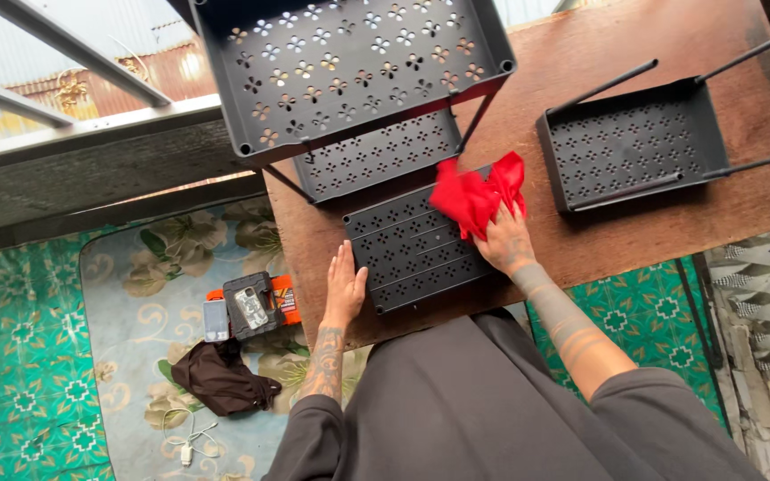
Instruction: The person wipes black plastic trays and metal rods with a red cloth, then inserts the rods into the tray corners to assemble a small shelving unit. The person handles multiple trays and rods, stacking the trays and inserting the rods one at a time.
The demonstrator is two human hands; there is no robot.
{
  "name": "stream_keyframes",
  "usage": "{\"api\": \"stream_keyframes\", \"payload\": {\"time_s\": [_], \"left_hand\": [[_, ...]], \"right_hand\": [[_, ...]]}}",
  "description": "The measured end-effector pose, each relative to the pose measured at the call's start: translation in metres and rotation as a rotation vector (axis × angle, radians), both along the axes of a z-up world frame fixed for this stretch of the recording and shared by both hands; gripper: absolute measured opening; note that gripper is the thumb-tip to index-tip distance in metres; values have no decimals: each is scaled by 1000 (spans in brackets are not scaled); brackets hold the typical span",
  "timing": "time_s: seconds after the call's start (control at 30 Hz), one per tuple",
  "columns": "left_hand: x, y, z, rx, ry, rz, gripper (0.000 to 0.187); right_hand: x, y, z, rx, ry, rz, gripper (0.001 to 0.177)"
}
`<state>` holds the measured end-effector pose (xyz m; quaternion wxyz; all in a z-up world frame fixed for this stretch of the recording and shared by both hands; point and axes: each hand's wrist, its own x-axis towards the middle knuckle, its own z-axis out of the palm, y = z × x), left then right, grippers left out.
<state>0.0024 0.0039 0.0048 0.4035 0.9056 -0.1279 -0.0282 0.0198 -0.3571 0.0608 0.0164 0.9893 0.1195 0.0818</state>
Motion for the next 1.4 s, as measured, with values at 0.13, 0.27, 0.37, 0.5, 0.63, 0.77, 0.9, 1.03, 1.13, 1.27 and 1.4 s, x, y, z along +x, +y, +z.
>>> {"api": "stream_keyframes", "payload": {"time_s": [0.13,0.27,0.37,0.5,0.63,0.77,0.9,1.03,1.13,1.27,1.4], "left_hand": [[2,-2,4,7,-36,-5,65],[3,2,-1,13,16,0,58],[0,-3,-1,13,-82,7,60],[-4,-10,5,-22,-55,46,58],[-4,-10,14,-55,-3,41,62],[-5,-10,11,-59,-18,47,62],[-7,-9,4,-73,-26,38,60],[-1,-8,-5,13,-58,47,51],[-4,-9,-5,20,-81,53,47],[-9,-19,1,-33,-30,116,54],[-11,-19,10,-49,-20,112,59]], "right_hand": [[6,86,8,-55,310,167,34],[11,184,4,343,122,415,64],[21,177,-6,405,130,539,65],[39,71,-9,207,162,391,53],[42,-28,4,222,96,-45,55],[42,-5,2,-99,45,-52,38],[32,115,-4,71,229,145,29],[31,199,-2,369,58,303,62],[38,191,-5,408,64,420,59],[51,92,-4,249,180,544,55],[35,-15,9,140,107,137,58]]}}
